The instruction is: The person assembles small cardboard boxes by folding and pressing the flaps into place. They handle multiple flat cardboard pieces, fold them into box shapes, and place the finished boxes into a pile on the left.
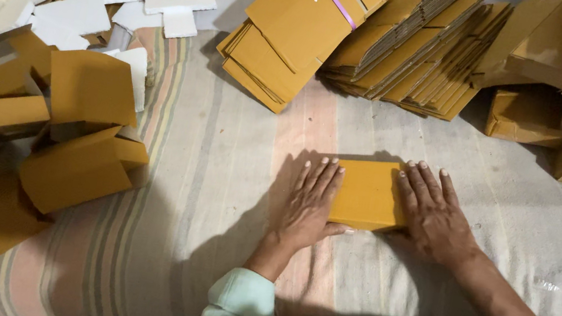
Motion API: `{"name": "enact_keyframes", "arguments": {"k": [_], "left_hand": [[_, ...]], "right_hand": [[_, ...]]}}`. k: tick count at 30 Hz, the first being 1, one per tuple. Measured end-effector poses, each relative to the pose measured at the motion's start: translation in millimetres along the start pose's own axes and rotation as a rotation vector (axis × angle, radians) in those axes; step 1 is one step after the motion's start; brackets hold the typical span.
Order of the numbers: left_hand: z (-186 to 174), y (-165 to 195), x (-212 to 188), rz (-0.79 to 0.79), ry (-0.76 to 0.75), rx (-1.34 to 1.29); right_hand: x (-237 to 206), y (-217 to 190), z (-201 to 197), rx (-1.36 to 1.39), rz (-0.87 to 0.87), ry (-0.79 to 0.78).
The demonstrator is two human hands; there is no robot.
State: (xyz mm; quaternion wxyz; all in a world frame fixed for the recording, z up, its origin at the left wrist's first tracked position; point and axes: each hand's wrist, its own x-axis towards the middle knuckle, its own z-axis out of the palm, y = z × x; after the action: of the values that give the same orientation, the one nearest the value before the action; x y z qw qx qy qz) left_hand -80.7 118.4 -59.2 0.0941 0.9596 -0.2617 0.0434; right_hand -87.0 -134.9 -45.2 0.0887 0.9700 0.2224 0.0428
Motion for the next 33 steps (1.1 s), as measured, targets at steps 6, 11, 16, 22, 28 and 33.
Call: {"name": "enact_keyframes", "arguments": {"k": [6, 11, 16, 22, 28, 33], "left_hand": [[-5.2, 35.2, 22.1, -0.04, -0.141, 0.144], [-3.3, 12.3, 6.0, 0.071, -0.043, -0.016], [10.3, 0.9, 2.9, -0.083, 0.05, -0.124], [17.1, 41.4, 31.1, -0.497, 0.046, -0.246], [6.5, 32.3, 9.7, -0.486, 0.187, -0.371], [4.2, 33.8, 6.3, -0.594, 0.075, -0.555]], "right_hand": [[21.3, -39.5, -36.6, -0.195, -0.107, -0.348], [13.9, -15.5, -17.3, 0.195, -0.228, 0.147], [13.0, -0.9, 9.3, 0.329, -0.034, -0.015], [30.0, -34.2, 8.9, 0.223, 0.368, 0.019], [17.7, -25.7, 20.6, 0.499, 0.522, 0.214], [10.4, -23.3, 25.4, 0.395, 0.435, 0.27]]}}
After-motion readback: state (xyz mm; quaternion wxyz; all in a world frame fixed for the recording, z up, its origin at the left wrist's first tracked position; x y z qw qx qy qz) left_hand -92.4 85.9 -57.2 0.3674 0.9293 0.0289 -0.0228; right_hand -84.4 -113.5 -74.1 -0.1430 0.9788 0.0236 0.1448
